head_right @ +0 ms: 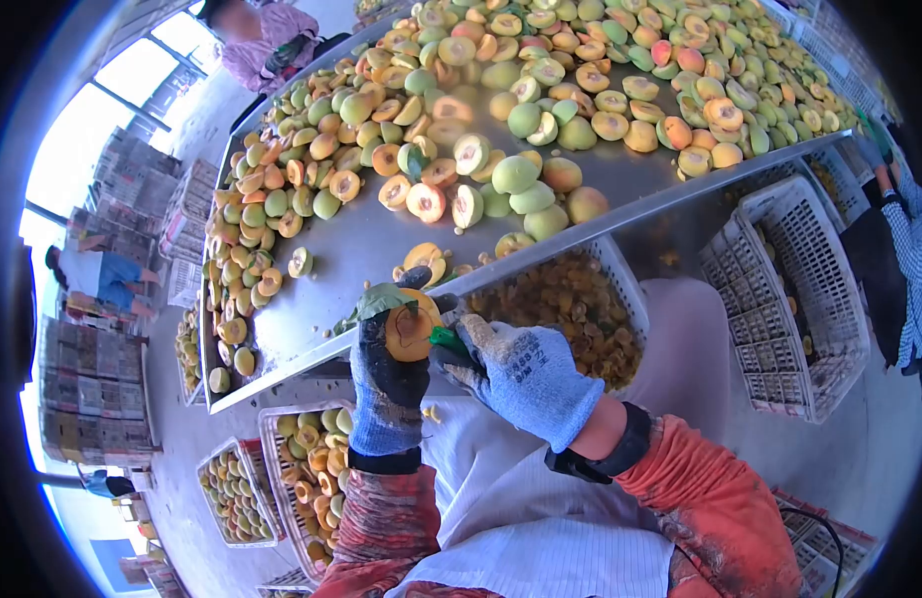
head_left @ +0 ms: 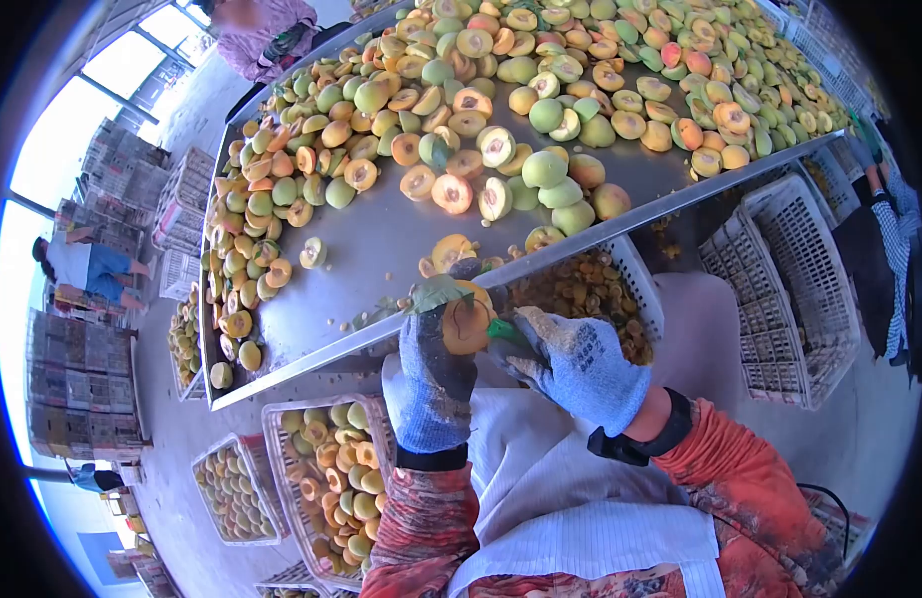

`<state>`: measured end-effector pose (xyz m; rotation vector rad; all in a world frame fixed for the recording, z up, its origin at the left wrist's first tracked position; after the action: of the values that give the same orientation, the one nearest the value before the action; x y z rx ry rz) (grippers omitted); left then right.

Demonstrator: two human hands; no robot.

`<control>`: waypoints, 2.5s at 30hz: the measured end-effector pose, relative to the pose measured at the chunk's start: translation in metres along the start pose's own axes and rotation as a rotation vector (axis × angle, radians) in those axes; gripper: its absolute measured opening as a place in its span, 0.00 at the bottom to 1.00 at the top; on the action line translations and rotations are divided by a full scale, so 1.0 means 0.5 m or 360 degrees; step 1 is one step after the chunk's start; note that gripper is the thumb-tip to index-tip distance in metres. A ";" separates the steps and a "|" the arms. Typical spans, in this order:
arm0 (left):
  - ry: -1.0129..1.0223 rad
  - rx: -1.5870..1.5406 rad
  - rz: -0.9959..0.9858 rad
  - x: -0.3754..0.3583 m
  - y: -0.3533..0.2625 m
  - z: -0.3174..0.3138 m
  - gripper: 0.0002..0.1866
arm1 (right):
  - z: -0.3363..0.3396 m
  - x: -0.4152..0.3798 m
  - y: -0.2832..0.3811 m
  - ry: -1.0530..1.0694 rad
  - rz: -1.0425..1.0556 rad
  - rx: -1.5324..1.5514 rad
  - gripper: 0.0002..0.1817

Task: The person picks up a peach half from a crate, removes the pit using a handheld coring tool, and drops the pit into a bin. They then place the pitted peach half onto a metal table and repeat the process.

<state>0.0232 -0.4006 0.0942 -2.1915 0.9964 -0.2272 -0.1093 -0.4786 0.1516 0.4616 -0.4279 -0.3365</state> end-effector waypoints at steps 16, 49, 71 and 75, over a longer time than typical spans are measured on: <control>-0.0095 0.0799 -0.0614 -0.071 -0.051 -0.087 0.17 | -0.070 -0.056 0.003 0.1153 -0.0956 0.2287 0.18; -0.0454 0.0830 -0.0223 -0.026 0.054 -0.056 0.23 | -0.050 -0.052 -0.064 0.0693 -0.0394 0.0933 0.27; -0.0001 0.1138 -0.0351 -0.001 0.036 -0.068 0.20 | -0.078 -0.057 -0.078 0.1217 -0.0661 0.2223 0.16; -0.0002 0.0940 -0.0029 0.007 0.039 -0.106 0.19 | -0.056 -0.069 -0.073 0.1138 -0.0717 0.2690 0.20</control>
<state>-0.0083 -0.4401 0.1198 -1.6596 0.7818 -0.4638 -0.1334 -0.4857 0.0999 2.2647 0.2232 -0.1414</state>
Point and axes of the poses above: each hand's wrist, its own x-axis towards the middle knuckle, its own z-axis out of the back of the hand, y = z × x, the point moved 6 cm from there along x, towards the middle knuckle, and after that the axes turned 10 degrees about -x, right-handed, at the moved point
